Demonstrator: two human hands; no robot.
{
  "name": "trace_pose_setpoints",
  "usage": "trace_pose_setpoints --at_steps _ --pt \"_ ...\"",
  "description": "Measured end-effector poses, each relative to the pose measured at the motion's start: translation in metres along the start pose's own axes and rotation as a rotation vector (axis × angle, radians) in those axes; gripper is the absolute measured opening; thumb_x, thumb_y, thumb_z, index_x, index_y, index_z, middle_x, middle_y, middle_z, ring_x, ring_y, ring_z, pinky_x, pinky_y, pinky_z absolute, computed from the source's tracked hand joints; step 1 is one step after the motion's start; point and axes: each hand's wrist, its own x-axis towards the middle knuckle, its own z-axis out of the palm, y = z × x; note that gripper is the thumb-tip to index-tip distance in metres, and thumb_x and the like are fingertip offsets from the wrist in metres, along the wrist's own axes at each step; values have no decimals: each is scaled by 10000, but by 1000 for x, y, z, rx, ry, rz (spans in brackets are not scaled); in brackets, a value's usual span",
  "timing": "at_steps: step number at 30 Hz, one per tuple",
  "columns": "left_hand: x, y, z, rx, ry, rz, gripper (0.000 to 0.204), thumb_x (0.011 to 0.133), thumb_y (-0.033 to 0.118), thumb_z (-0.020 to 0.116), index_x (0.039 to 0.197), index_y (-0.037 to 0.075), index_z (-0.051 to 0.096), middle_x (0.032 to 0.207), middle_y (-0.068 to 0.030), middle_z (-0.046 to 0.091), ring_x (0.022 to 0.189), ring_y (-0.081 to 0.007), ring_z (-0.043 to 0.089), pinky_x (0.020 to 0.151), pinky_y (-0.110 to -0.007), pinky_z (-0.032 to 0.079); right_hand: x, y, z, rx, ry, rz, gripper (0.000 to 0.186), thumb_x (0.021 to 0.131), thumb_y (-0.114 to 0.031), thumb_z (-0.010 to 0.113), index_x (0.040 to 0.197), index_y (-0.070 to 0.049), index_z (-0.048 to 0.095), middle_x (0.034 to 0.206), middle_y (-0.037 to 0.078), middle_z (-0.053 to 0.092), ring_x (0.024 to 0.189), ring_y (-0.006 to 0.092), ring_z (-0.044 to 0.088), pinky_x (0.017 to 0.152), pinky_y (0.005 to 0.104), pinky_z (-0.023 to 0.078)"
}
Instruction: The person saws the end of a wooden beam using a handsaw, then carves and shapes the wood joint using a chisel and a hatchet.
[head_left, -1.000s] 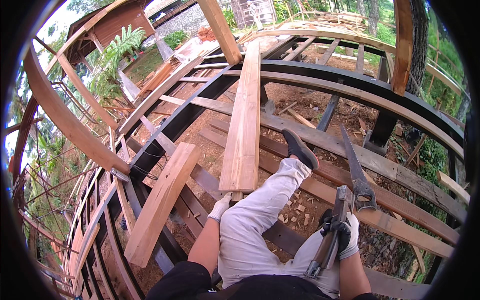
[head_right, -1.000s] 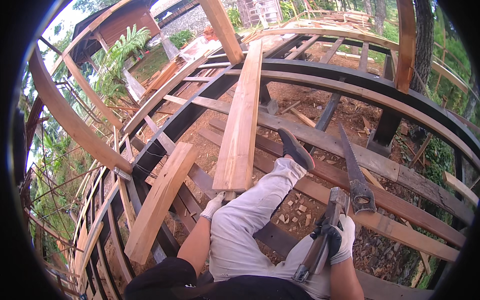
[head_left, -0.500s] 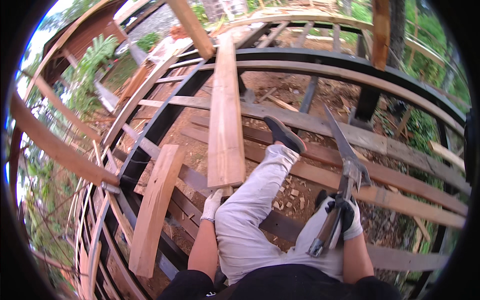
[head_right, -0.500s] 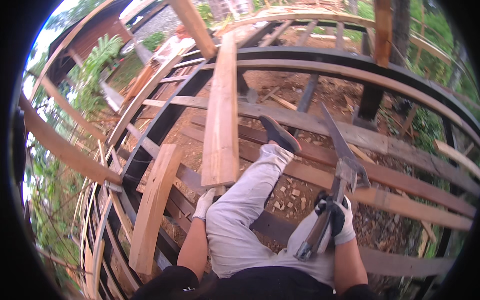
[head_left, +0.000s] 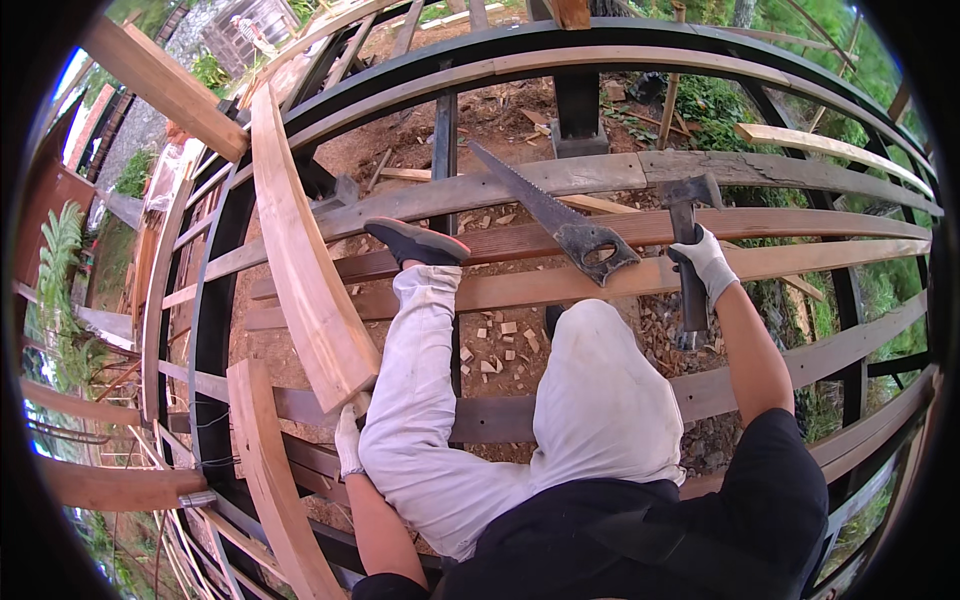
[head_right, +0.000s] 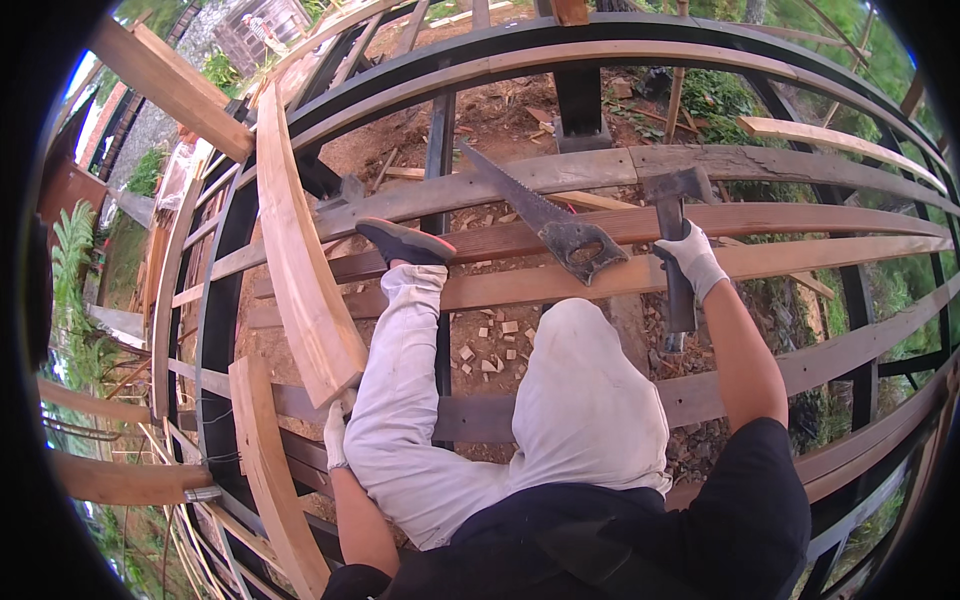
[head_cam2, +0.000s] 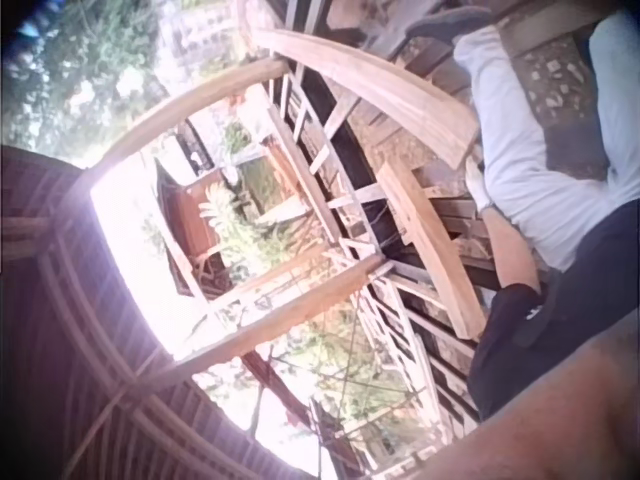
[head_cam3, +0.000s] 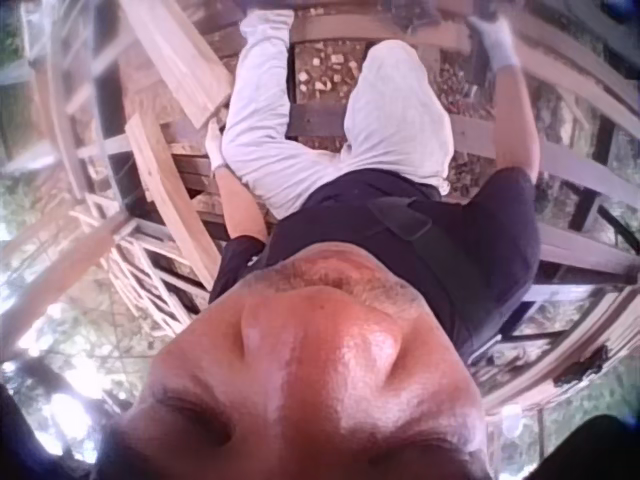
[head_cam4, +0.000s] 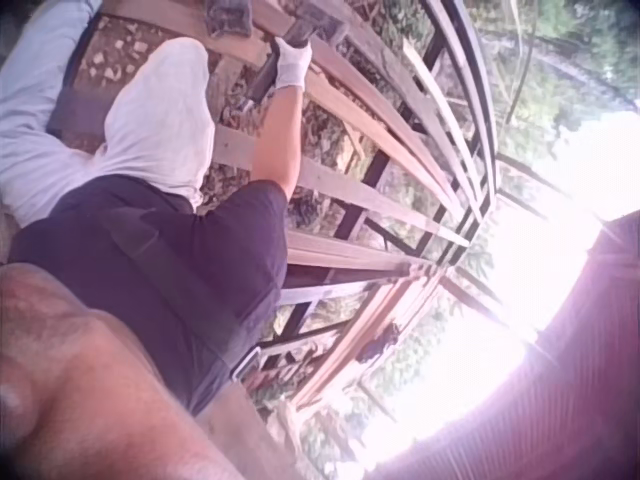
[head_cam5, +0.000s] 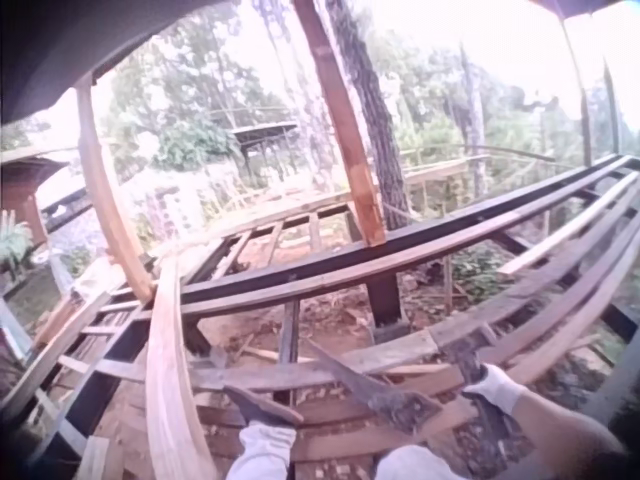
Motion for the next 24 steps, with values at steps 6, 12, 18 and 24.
trace_pose_setpoints --at_steps 6,12,18,24 --pt "14 -19 -34 126 64 40 568 980 418 626 1251 -80 660 1220 -143 708 1078 -190 645 949 -332 497 76 -1 34 -500 -25 -281 490 658 -215 820 1066 -1 655 889 118 705 829 215 689 776 380 562" --pt "-23 25 32 96 73 14 585 947 428 678 1286 -48 661 1248 -137 703 1125 -185 633 976 -326 487 174 64 -7 -538 26 -325 372 701 -85 796 974 -25 552 658 106 612 469 245 620 399 403 527" --pt "-34 17 4 118 110 7 605 937 456 681 1299 -28 661 1268 -133 693 1129 -182 626 976 -327 483 157 29 41 -762 -35 -188 546 688 -286 865 1119 5 701 1047 204 741 1015 345 711 909 438 551" --pt "-26 21 19 93 106 -27 630 925 482 678 1293 -29 663 1267 -154 695 1132 -207 628 982 -344 478 132 19 28 -983 92 -99 796 778 -413 797 1373 57 554 1400 288 567 1317 389 544 1121 453 434"
